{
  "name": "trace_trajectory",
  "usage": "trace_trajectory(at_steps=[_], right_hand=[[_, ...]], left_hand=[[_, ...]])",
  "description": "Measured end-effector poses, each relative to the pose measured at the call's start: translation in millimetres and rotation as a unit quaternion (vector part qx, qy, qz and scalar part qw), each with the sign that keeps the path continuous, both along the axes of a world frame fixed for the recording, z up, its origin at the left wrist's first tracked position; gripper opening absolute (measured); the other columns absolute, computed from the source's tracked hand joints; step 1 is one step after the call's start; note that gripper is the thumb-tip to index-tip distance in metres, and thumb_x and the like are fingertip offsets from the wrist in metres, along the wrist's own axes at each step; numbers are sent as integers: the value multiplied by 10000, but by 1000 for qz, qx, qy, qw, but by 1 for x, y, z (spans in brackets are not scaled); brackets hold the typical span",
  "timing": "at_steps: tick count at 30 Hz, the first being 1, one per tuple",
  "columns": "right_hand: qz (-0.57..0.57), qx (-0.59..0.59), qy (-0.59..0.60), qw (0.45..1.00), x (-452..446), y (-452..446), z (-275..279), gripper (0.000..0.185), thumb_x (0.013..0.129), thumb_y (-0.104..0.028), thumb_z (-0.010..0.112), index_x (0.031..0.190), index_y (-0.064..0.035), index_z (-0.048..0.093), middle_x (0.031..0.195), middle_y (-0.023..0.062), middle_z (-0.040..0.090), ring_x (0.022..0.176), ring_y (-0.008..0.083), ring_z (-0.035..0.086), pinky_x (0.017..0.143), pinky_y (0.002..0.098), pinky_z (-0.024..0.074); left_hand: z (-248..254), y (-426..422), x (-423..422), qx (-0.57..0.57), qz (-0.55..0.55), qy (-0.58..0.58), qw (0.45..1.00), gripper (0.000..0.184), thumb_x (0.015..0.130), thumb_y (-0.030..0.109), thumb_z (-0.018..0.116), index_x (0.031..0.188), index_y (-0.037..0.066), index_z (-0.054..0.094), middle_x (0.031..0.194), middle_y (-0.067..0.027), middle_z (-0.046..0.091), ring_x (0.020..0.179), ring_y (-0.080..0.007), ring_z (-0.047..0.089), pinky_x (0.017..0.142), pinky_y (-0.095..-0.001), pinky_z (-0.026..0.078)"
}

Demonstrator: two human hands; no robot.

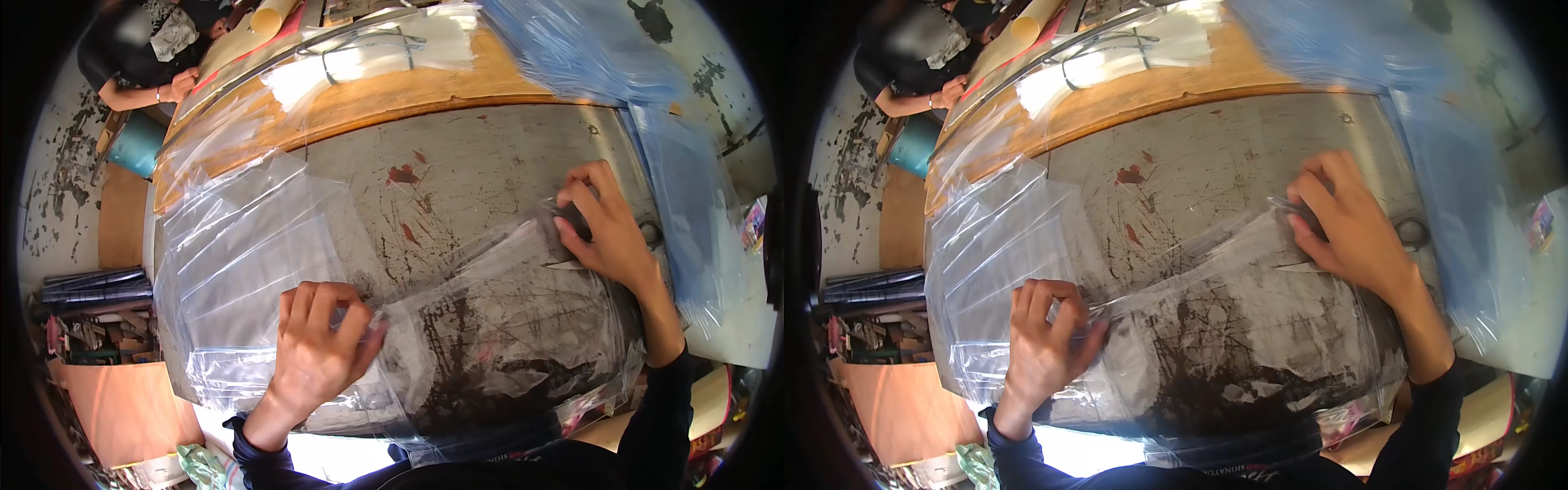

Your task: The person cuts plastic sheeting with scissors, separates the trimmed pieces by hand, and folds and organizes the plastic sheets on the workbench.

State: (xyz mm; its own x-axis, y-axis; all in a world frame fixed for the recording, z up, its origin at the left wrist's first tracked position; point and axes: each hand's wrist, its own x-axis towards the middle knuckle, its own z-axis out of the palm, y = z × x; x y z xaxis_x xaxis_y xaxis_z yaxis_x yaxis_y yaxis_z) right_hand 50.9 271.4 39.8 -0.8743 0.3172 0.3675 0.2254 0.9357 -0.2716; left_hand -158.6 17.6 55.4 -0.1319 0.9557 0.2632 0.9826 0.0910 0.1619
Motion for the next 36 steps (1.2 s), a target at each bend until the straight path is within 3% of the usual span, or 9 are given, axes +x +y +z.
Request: trace_trajectory(at_steps=[5,9,11,14,20,24,26,32,36], right_hand=[[-5,-84,-36,996,12,16,7,421,787,-319,691,1026,-22,513,992,135,494,866,296,532,728,361,453],[-32,-104,-104,989,29,21,19,463,769,-280,713,1091,-37,487,994,119,499,840,294,523,733,357,436],[-1,-76,-132,988,35,23,19,452,782,-301,698,1095,-46,496,1009,121,518,841,298,537,725,363,440],[-59,-131,-192,971,39,26,18,460,787,-299,691,1106,-35,490,1023,134,519,879,317,548,737,375,449],[46,-64,113,990,4,8,21,509,825,-323,663,1163,18,491,1126,174,549,1006,287,562,840,392,469],[140,-329,103,928,-24,-9,21,432,876,-290,611,1168,11,508,1067,139,608,892,222,615,744,357,520],[146,-498,76,851,-25,-12,26,283,891,-248,592,1060,-27,539,898,44,623,694,121,608,566,248,518],[55,-479,449,752,22,-14,70,161,912,-182,542,1010,-56,561,711,20,558,574,119,544,474,245,465],[-139,-301,598,730,139,11,88,150,937,-145,511,990,-17,567,793,7,548,623,77,497,536,204,397]], left_hand=[[-2,-8,-10,58,29,-140,988,257,650,-79,714,766,26,511,807,-95,514,685,-246,557,617,-325,455],[6,-17,-41,270,121,-101,950,233,714,-91,682,803,27,501,848,-72,516,792,-117,539,692,-258,444],[12,-13,-45,424,151,-272,851,167,787,-82,637,843,11,510,886,-56,521,822,-106,519,731,-230,430],[18,-31,-65,454,99,-220,857,166,801,-64,626,918,4,530,905,-71,544,802,-118,525,733,-240,443],[48,-41,-68,481,-54,-215,848,125,847,-5,588,961,-13,537,916,-96,558,814,-133,527,739,-234,431],[79,-45,-80,444,-14,-201,873,182,885,95,596,1027,2,528,932,-61,558,815,-106,518,765,-234,420],[95,-42,-73,406,18,-270,873,267,908,130,572,1139,9,514,946,-30,561,820,-74,508,759,-201,395],[82,-60,-74,179,93,-300,932,527,934,257,527,1377,41,340,1190,-157,554,1153,-213,504,955,-345,418],[44,-81,-31,-96,34,-106,989,781,798,495,631,1413,140,307,1426,-256,277,1310,-376,329,1032,-449,330]])
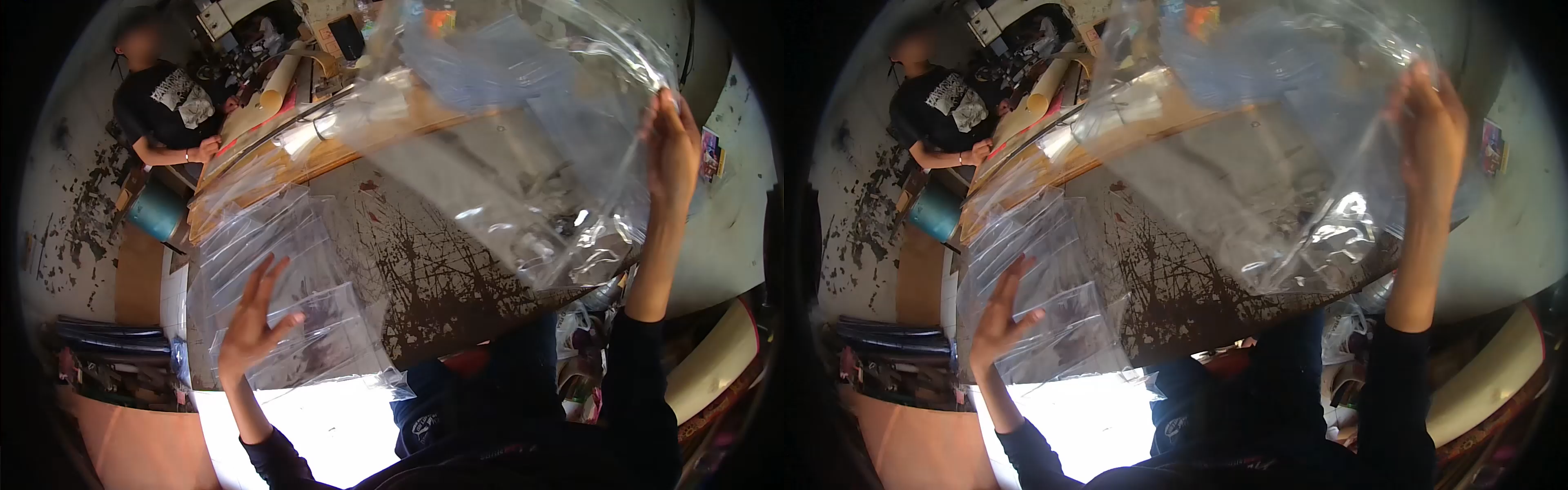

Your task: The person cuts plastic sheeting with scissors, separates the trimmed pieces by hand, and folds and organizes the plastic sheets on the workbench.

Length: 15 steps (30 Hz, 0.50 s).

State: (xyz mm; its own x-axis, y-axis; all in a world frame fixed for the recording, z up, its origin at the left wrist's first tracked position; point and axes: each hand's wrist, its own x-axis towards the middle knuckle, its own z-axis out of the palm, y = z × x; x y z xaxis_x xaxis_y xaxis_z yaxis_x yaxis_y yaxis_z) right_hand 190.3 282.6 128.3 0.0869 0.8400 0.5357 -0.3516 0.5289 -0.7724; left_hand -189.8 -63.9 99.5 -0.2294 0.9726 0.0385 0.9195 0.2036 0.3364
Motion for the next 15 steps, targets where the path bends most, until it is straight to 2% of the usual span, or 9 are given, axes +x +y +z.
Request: trace_trajectory(at_steps=[2,5,7,8,10,11,12,14,15], right_hand=[[-138,-26,60,988,98,33,-9,170,915,-122,557,1024,8,573,876,23,585,714,81,528,621,212,431],[-186,-27,92,978,204,66,-35,230,933,-150,531,1079,24,561,949,47,588,852,109,551,738,230,467],[-274,-80,-105,953,233,70,-54,310,925,-195,545,1138,32,543,1002,76,593,916,154,573,791,286,485],[-275,-78,-107,952,255,79,-64,310,925,-195,545,1138,32,543,1002,76,593,916,154,573,791,286,485],[-204,-173,-317,910,272,86,-71,343,913,-239,561,1125,30,550,958,85,583,884,176,576,777,296,490],[-176,-199,-388,883,262,81,-68,354,909,-254,566,1121,29,553,944,88,580,874,183,577,773,299,492],[-439,-124,-567,686,203,50,-51,421,900,-319,565,1144,23,546,973,131,586,903,224,584,801,329,483],[-529,17,-677,512,172,45,-25,574,873,-458,549,1201,13,517,1068,211,574,997,301,571,871,378,448],[-431,49,-676,596,158,59,-15,616,865,-488,546,1240,-3,490,1115,232,554,1061,325,537,898,389,433]], left_hand=[[-35,-16,19,-139,-32,16,990,919,719,562,670,1436,153,266,1487,-241,123,1377,-414,111,1085,-499,179],[-62,-23,26,-96,-29,51,994,1037,625,636,683,1450,197,233,1511,-211,29,1393,-399,-2,1086,-552,77],[-68,-26,23,-87,-30,17,996,1073,589,664,677,1447,186,244,1514,-206,23,1397,-387,-14,1080,-565,12],[-68,-26,23,-85,-26,20,996,1071,586,667,675,1444,185,253,1513,-208,21,1396,-389,-11,1079,-566,13],[-69,-25,24,-82,-22,18,996,1069,583,669,672,1442,183,261,1513,-209,19,1396,-391,-7,1078,-566,13],[-68,-25,24,-80,-22,19,996,1067,581,673,669,1439,182,269,1513,-208,20,1396,-392,-3,1078,-564,12],[-69,-25,24,-79,-22,20,996,1066,578,677,665,1437,180,276,1514,-208,20,1396,-393,2,1078,-562,11],[-69,-26,24,-79,-20,24,996,1063,580,672,668,1436,178,277,1514,-207,27,1396,-392,6,1079,-559,14],[-68,-26,24,-78,-22,29,996,1060,582,668,672,1436,176,279,1514,-207,35,1397,-391,10,1080,-555,17]])
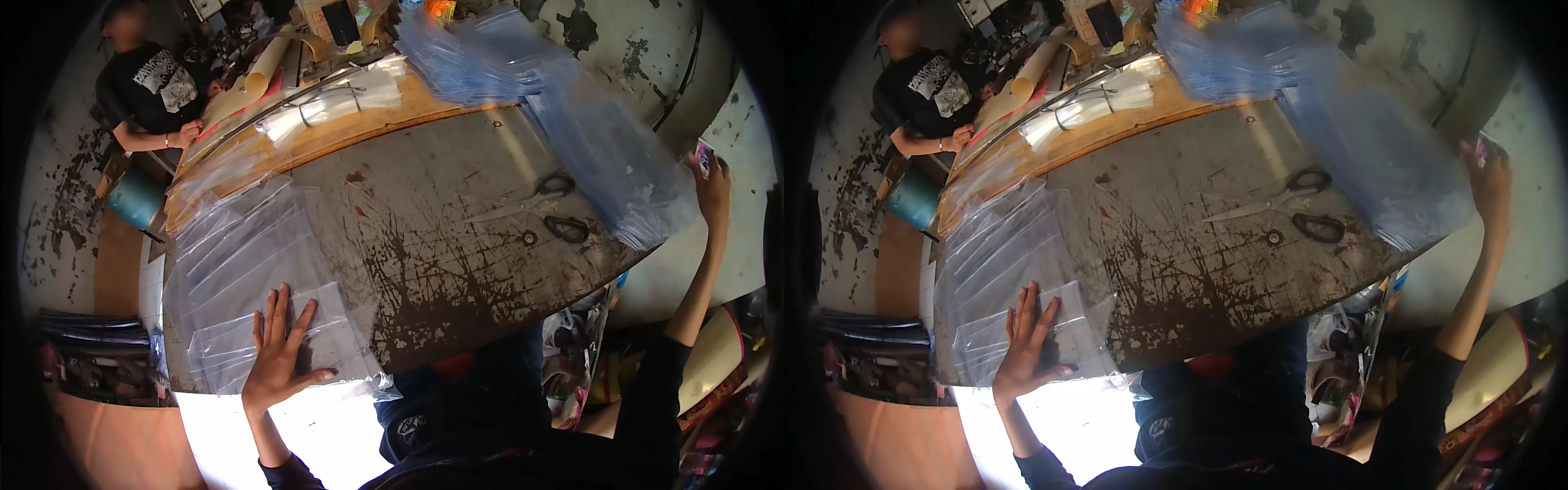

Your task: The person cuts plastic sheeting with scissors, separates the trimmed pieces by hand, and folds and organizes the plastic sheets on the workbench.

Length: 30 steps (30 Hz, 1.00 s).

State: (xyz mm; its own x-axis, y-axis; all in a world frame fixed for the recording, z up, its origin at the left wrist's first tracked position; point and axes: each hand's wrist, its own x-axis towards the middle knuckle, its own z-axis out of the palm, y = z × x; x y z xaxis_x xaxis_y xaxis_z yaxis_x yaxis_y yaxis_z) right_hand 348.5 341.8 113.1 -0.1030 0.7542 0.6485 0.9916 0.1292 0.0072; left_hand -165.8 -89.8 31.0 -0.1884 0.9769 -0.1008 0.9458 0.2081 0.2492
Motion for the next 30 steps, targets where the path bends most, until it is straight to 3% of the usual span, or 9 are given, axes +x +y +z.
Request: trace_trajectory(at_steps=[4,7,14,16,23,25,26,28,30], right_hand=[[263,-218,77,937,-113,2,25,735,844,-509,566,1366,-33,365,1207,288,488,1223,362,430,970,407,394],[187,-167,-146,957,-170,-24,-1,736,855,-437,578,1378,9,316,1121,331,518,1260,368,388,999,402,376],[144,-5,-493,858,-168,35,-36,308,821,-160,613,1032,42,517,784,177,624,702,297,655,596,325,543],[164,-12,-269,949,-170,32,-40,138,828,-173,579,851,-39,604,828,114,555,771,248,614,658,380,516],[108,-90,-386,912,-165,24,-45,249,752,15,578,998,11,543,745,147,613,757,275,659,609,352,536],[293,308,-424,800,-130,32,-60,261,759,17,562,1020,12,543,753,142,604,722,274,651,628,356,532],[297,307,-425,798,-138,12,-52,261,759,17,562,1020,12,543,753,142,604,722,274,651,628,356,532],[138,-177,-472,852,-159,-40,-24,333,771,24,533,1103,6,528,861,153,586,826,278,626,713,374,518],[146,-226,-423,865,-162,-45,-26,360,788,1,536,1148,-4,514,961,169,571,897,290,607,753,381,509]], left_hand=[[-1,0,2,20,3,-9,1000,1038,599,683,652,1428,167,300,1512,-206,67,1399,-383,31,1080,-552,23],[-2,-1,3,35,10,-6,999,1016,614,705,622,1418,161,323,1510,-202,96,1400,-375,52,1079,-556,29],[-2,-1,5,53,21,-17,998,1020,544,663,693,1388,179,388,1509,-189,123,1399,-362,85,1083,-555,39],[-3,0,5,56,18,-16,998,1019,546,666,690,1388,179,389,1509,-189,125,1399,-361,88,1084,-554,39],[-5,0,7,73,24,1,997,987,579,704,640,1377,173,405,1500,-188,163,1392,-362,125,1086,-552,58],[-5,1,8,84,27,-2,996,952,610,701,624,1372,171,411,1496,-187,180,1389,-362,141,1086,-553,63],[-6,1,8,90,33,8,995,906,650,688,603,1369,170,416,1491,-185,195,1385,-362,156,1087,-550,68],[-8,3,11,94,46,14,994,861,689,675,581,1365,168,421,1487,-183,209,1381,-361,170,1088,-547,74],[-5,8,18,79,69,26,994,865,747,727,452,1370,128,407,1476,-190,232,1378,-372,173,1088,-560,80]])
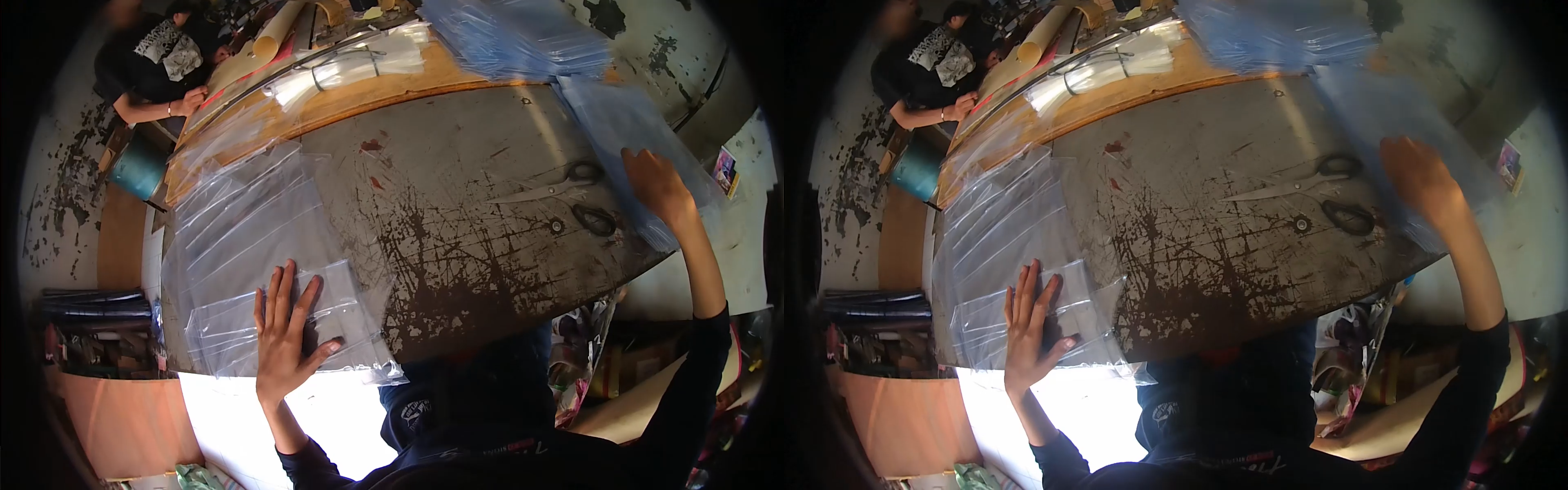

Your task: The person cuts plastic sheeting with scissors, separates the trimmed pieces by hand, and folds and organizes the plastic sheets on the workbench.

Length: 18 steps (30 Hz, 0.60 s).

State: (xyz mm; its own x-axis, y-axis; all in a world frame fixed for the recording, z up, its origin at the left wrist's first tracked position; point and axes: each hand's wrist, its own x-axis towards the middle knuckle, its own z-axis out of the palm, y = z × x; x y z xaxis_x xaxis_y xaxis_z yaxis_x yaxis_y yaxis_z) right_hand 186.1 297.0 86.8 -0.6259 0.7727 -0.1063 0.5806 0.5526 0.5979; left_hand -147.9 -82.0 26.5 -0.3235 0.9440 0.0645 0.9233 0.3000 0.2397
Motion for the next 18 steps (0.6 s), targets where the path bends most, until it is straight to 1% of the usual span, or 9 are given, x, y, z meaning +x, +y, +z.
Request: trace_trajectory(at_steps=[1,3,5,7,9,12,13,15,18], right_hand=[[-34,-50,46,997,-3,-4,-3,388,805,-22,538,1192,-14,499,1061,186,556,968,302,589,794,387,501],[68,107,119,985,-15,-33,-6,232,886,-169,502,1078,-46,544,1139,139,542,1012,262,572,817,367,494],[172,111,175,963,-33,-63,-3,332,874,-184,540,1184,-67,513,1225,158,499,1079,282,543,857,382,485],[158,-151,300,929,-52,-109,5,447,843,-205,592,1257,-83,475,1283,164,460,1128,312,509,894,391,469],[218,-268,294,891,-61,-135,-8,519,801,-216,639,1279,-106,469,1329,135,432,1167,330,480,925,406,447],[293,-337,309,840,-81,-164,-24,490,824,-260,633,1250,-68,485,1280,162,444,1090,329,518,900,415,452],[293,-340,308,839,-87,-172,-31,490,824,-260,633,1250,-68,485,1280,162,444,1090,329,518,900,415,452],[329,-387,374,776,-98,-185,-41,478,836,-261,625,1225,-19,488,1233,172,460,1058,319,521,884,415,445],[346,-426,406,731,-113,-202,-50,465,846,-252,615,1197,25,488,1193,173,471,1050,318,505,885,410,430]], left_hand=[[1,3,5,-1,6,10,1000,861,754,727,445,1371,129,402,1473,-199,228,1375,-376,175,1096,-550,94],[-3,9,16,20,19,12,1000,823,751,659,521,1378,140,393,1472,-219,213,1375,-384,168,1092,-545,105],[-5,13,26,45,23,38,998,814,750,552,629,1389,124,364,1450,-280,196,1360,-424,172,1075,-539,171],[-6,19,33,60,47,36,996,823,742,545,645,1385,112,367,1434,-278,216,1338,-432,209,1057,-537,209],[-10,26,39,121,77,37,989,897,671,516,728,1379,95,372,1327,-249,315,1215,-420,352,965,-524,331],[-13,34,38,156,123,-17,980,965,591,508,775,1371,94,385,1233,-210,366,1119,-375,406,911,-505,369],[-13,35,38,153,124,-17,980,965,591,508,775,1371,94,385,1233,-210,366,1119,-375,406,911,-505,369],[-8,38,37,150,142,-33,978,947,569,462,793,1345,71,417,1144,-183,386,1059,-355,411,880,-481,391],[1,51,29,156,144,-20,977,868,604,412,788,1319,55,448,1107,-173,387,1050,-347,398,871,-462,400]])
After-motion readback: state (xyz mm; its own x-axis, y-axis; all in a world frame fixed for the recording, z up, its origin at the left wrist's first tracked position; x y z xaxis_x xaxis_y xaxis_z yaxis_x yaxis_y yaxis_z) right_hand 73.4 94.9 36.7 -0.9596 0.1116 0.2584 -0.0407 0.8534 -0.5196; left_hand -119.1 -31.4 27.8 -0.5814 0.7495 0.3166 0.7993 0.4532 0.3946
